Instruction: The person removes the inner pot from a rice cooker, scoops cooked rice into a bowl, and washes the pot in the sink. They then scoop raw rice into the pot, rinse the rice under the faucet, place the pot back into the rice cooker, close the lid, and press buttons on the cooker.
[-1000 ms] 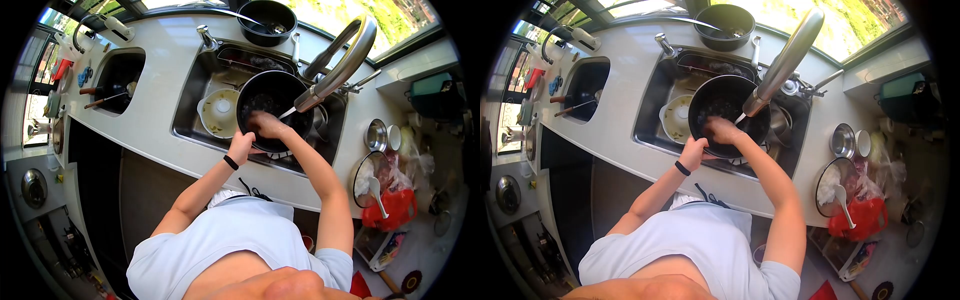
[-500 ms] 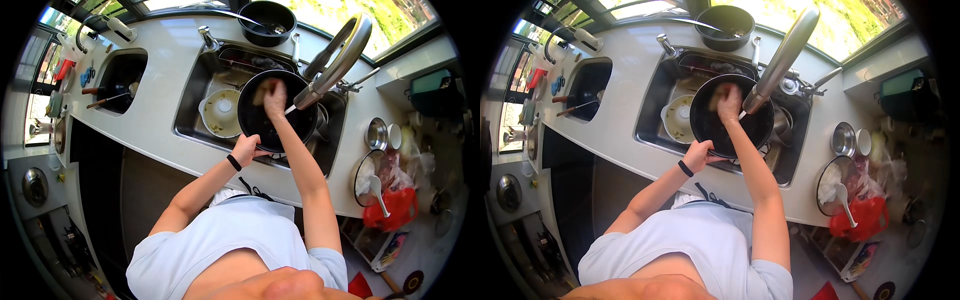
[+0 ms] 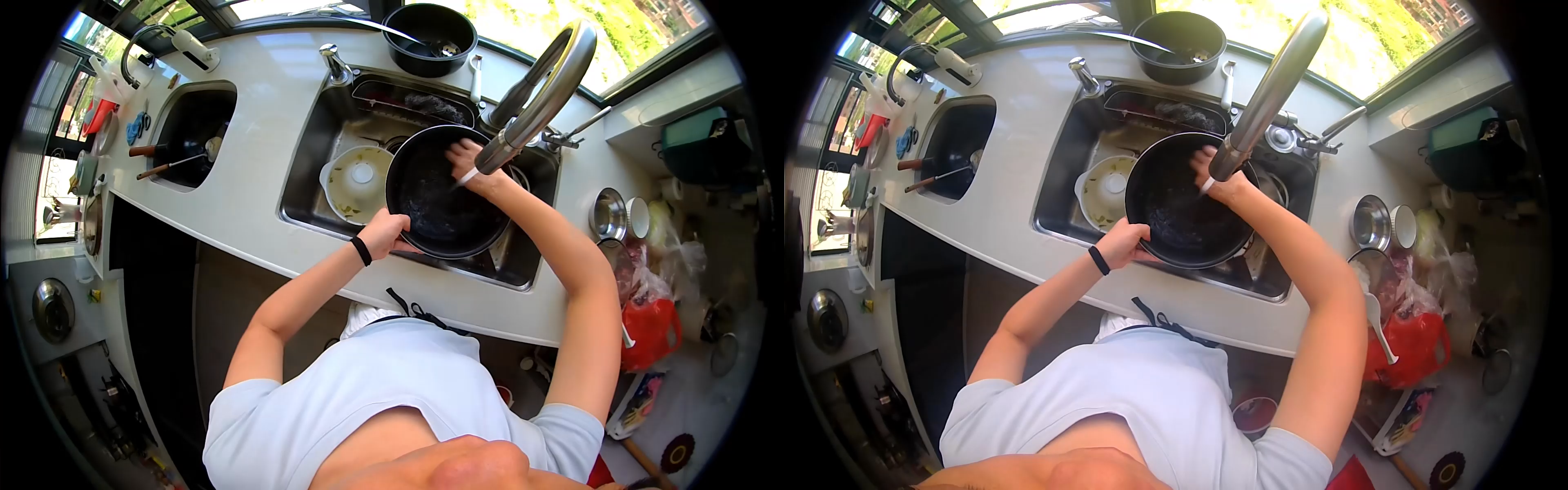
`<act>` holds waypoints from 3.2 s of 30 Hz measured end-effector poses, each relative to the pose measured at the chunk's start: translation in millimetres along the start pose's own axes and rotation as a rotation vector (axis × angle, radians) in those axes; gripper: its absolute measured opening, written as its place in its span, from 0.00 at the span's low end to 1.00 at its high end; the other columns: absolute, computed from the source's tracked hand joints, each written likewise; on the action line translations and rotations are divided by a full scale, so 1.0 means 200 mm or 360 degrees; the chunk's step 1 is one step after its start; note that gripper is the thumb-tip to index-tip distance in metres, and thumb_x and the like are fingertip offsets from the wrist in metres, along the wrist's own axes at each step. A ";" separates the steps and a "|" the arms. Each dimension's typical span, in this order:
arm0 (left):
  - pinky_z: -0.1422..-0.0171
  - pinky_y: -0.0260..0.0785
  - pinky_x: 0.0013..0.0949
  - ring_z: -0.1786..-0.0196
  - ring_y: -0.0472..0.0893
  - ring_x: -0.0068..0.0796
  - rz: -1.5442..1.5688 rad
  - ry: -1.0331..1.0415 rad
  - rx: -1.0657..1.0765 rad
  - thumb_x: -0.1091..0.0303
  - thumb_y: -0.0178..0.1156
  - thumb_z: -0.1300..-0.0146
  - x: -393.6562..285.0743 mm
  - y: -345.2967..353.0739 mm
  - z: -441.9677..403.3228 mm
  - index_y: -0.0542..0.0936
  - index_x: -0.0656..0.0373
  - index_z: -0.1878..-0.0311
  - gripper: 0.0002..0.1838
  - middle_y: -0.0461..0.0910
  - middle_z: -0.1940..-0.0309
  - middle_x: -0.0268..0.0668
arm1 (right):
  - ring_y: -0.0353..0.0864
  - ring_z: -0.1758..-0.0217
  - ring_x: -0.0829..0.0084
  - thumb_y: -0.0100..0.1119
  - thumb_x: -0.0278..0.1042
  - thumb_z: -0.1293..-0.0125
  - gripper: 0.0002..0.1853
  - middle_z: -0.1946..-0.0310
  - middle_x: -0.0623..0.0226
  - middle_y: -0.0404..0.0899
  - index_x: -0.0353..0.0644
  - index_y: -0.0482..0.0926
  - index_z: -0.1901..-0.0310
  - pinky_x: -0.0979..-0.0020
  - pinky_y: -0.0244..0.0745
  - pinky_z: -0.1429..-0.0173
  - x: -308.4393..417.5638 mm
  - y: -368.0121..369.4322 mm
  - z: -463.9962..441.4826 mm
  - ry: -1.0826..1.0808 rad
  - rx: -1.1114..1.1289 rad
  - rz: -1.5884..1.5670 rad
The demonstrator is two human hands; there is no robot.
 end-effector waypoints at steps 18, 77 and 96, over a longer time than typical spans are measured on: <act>0.59 0.82 0.52 0.60 0.82 0.47 0.0052 0.0324 -0.0279 0.80 0.46 0.48 -0.11 -0.07 -0.04 0.64 0.67 0.46 0.22 0.74 0.59 0.47 | 0.81 0.54 0.53 0.52 0.36 0.43 0.15 0.60 0.45 0.81 0.36 0.82 0.59 0.61 0.77 0.52 0.43 0.06 -0.12 0.1249 0.0403 -0.1827; 0.35 0.62 0.38 0.38 0.71 0.55 -0.1180 0.1811 -0.1133 0.85 0.48 0.47 -0.21 -0.31 0.17 0.42 0.58 0.26 0.45 0.62 0.34 0.59 | 0.77 0.57 0.58 0.52 0.20 0.46 0.17 0.61 0.59 0.77 0.43 0.83 0.55 0.62 0.73 0.50 0.68 0.45 1.06 0.2471 -0.1104 -0.1581; 0.59 0.83 0.44 0.54 0.80 0.43 -0.0118 0.0415 -0.0153 0.80 0.45 0.48 0.06 0.13 0.03 0.53 0.54 0.33 0.35 0.69 0.47 0.47 | 0.83 0.60 0.66 0.55 0.35 0.33 0.12 0.61 0.60 0.81 0.39 0.78 0.53 0.71 0.78 0.57 0.10 -0.06 0.18 0.1807 -0.1219 -0.3712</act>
Point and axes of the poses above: each hand's wrist, its own z-axis away from the middle knuckle, its own y-axis out of the palm, x = y × z, the point moved 3 cm from there along -z, towards the middle knuckle
